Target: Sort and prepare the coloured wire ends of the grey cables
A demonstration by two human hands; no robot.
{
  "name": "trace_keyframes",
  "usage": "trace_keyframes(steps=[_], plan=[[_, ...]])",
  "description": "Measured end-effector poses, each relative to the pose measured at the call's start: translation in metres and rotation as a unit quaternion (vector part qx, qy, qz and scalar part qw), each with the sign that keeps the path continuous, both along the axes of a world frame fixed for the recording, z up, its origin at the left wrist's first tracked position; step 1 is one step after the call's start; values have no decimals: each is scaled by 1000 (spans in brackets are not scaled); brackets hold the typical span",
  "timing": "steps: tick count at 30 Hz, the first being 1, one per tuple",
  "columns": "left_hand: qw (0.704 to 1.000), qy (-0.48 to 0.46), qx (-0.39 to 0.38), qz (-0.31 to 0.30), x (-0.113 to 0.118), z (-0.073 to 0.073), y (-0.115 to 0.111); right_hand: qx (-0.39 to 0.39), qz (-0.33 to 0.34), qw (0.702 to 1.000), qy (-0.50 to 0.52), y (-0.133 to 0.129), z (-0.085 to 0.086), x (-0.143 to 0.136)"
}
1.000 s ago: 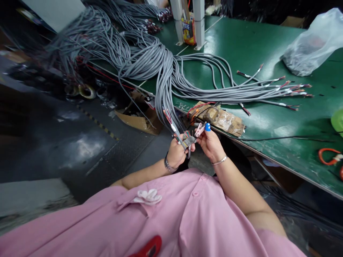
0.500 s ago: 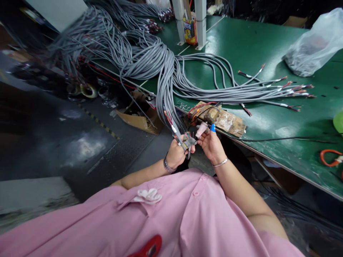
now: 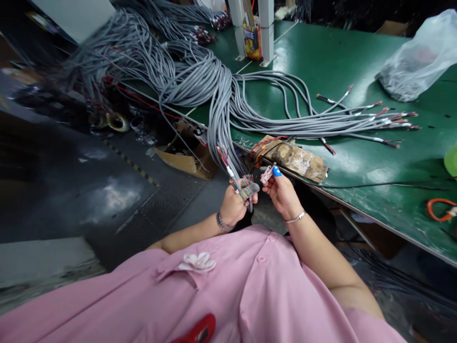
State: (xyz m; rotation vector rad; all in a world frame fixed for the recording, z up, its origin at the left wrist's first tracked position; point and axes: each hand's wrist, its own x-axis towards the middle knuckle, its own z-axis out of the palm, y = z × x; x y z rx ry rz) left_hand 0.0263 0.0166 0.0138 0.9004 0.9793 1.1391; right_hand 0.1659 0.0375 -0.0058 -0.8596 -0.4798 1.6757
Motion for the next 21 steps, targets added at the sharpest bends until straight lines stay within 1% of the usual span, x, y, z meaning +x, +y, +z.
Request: trace_keyframes(steps=[5,8,11,16,21], plan=[[1000,-4,-15,11,6,0,4,-16,-18,999,26,0,-1,-2],[999,-1,-34,21,7,-2,5,-28,-40,998,35,2,-1,-4],[999,1,-43,12,7,-4,5,-25,-53,998,35,3,-2,-6],[999,-9,-45,0,6,-3,5,-24,-43,997,52,2,-4,-6],[999,-5,-40,-2,3,-4,1,-49,-5,996,71,-2,-5,-1]])
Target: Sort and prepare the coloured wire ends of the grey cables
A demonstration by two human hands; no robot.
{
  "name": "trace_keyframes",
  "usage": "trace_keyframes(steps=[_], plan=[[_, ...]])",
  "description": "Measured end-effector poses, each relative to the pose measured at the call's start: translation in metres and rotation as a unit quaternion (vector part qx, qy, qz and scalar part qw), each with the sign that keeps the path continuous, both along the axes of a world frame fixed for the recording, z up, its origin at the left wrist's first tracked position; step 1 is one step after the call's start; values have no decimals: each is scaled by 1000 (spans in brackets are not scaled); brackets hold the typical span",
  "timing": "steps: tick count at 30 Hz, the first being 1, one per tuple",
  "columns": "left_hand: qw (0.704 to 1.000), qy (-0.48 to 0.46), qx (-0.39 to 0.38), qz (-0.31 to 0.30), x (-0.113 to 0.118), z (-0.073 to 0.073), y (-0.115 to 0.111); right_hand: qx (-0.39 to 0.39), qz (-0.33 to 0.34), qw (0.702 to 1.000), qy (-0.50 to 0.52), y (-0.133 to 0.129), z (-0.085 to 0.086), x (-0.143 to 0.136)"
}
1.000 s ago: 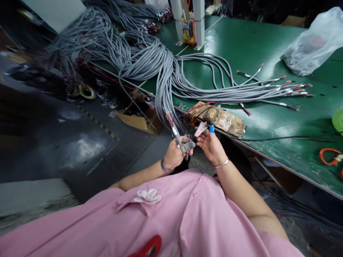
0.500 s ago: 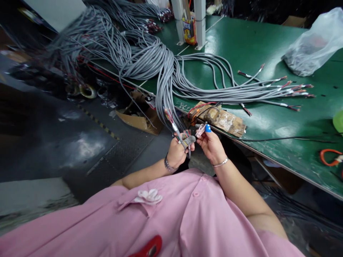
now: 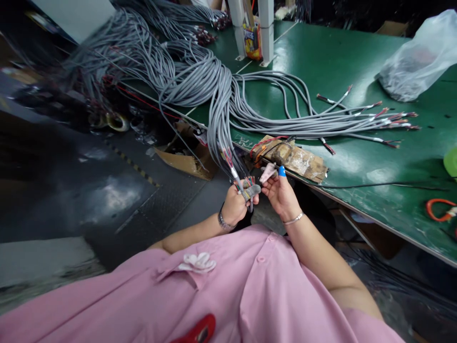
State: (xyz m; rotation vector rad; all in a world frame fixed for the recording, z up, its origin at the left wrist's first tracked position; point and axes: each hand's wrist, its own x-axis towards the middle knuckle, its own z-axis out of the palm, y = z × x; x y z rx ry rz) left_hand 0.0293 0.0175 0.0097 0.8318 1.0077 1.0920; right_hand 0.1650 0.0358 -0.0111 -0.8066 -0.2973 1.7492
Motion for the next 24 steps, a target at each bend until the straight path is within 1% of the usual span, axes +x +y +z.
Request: trace_keyframes(steps=[3,7,12,15,17,20,22,24], plan=[[1000,13,4,-8,-4,-3,-3,-6,1,1000,-8,-2,-2,2],[1000,2,-3,-1,-7,-8,-6,3,-15,999,-29,-5,-6,5],[999,-32,16,3,-9,-14,-8,30,-73,991,-106,-14,-12,9],[999,-25,33,-10,-11,-18,-9,52,-95,980,-167,-24,-14,10],[999,-6,49,-24,-11,-20,-9,88,-97,962,-238,-33,-11,10],[994,25,83,-63,-12,-22,-9,172,-69,919,-347,-46,0,8],[987,65,112,-92,-12,-23,-9,223,-52,894,-384,-51,10,5],[976,115,145,-111,-12,-25,-9,262,-33,875,-405,-54,17,2]])
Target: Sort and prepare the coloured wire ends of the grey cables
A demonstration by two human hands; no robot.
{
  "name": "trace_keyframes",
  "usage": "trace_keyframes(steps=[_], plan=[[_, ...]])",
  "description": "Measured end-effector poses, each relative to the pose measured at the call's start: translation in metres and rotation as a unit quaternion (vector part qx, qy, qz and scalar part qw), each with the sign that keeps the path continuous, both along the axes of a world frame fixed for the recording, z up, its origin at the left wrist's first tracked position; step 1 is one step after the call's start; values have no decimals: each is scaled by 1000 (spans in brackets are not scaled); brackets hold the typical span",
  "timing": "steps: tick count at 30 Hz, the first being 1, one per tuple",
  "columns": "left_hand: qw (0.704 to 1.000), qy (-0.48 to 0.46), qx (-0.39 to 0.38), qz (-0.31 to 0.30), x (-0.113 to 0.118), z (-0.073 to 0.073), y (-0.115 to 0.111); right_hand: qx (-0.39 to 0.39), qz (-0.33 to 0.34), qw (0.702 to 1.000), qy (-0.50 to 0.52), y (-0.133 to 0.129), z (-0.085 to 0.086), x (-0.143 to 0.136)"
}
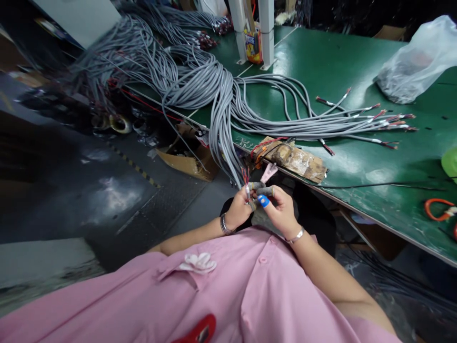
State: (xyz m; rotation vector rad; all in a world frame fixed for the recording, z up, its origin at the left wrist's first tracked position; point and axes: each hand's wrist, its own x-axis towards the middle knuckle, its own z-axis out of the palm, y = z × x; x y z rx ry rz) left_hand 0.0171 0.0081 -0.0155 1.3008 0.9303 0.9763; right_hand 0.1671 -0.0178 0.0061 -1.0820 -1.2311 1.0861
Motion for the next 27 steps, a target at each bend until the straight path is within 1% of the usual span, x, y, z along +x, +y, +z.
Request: trace_keyframes(steps=[2,4,8,11,14,17,19,20,21,23,25,27], plan=[[999,33,38,-12,-1,-2,-1,21,33,999,-36,-1,3,-2],[995,57,77,-21,-2,-5,-1,34,51,996,-61,-1,3,-3],[981,123,140,-48,-4,-8,-1,59,34,993,-94,-1,4,-3],[970,158,166,-81,-6,-10,-1,78,39,988,-130,-2,10,0],[969,156,160,-108,-10,-9,0,62,40,989,-129,-1,14,3],[973,102,147,-146,-15,-3,1,41,30,994,-97,0,13,6],[978,37,120,-165,-18,3,0,33,17,997,-74,1,12,9],[982,-3,94,-163,-19,6,0,28,10,997,-65,1,11,10],[986,-45,62,-148,-20,9,1,23,3,998,-58,2,10,11],[988,-126,-4,-87,-22,12,1,11,-11,999,-45,3,7,13],[979,-194,-56,-25,-24,15,3,-1,-21,1000,-19,4,4,15],[968,-236,-82,-3,-27,16,3,-11,-35,999,17,5,-1,16]])
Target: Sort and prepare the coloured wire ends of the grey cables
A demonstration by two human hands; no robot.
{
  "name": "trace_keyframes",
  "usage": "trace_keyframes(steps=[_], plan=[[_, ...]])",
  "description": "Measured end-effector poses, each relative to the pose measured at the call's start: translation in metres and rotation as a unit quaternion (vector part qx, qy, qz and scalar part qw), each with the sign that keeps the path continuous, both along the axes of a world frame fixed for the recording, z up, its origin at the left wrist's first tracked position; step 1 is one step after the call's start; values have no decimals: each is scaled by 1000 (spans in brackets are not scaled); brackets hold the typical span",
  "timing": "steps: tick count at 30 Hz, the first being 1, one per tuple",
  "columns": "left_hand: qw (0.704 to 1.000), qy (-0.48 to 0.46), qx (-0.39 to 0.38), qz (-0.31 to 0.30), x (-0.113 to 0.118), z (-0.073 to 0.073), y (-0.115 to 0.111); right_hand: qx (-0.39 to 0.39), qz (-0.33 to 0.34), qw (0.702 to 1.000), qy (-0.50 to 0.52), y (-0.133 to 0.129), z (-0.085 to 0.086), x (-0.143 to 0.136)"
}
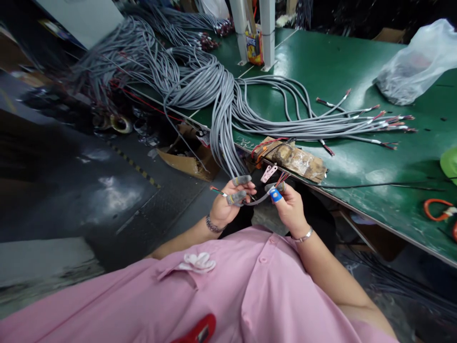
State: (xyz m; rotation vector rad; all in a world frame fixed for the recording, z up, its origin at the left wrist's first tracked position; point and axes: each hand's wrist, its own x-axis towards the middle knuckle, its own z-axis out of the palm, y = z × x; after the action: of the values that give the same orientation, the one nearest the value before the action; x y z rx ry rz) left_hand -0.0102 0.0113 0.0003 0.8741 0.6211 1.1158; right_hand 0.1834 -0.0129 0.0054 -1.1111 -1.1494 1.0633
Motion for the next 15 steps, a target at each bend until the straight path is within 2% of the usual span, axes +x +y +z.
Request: trace_keyframes(steps=[4,7,10,15], plan=[[1000,13,10,-22,-6,-1,-6,-9,-34,998,56,1,-4,2],[996,71,45,-31,-9,-5,-15,-8,-53,995,81,2,-2,4],[985,144,65,-70,-9,-8,-23,-4,-62,993,96,2,0,5],[959,252,68,-111,-10,-9,-22,19,-81,988,129,6,5,13]])
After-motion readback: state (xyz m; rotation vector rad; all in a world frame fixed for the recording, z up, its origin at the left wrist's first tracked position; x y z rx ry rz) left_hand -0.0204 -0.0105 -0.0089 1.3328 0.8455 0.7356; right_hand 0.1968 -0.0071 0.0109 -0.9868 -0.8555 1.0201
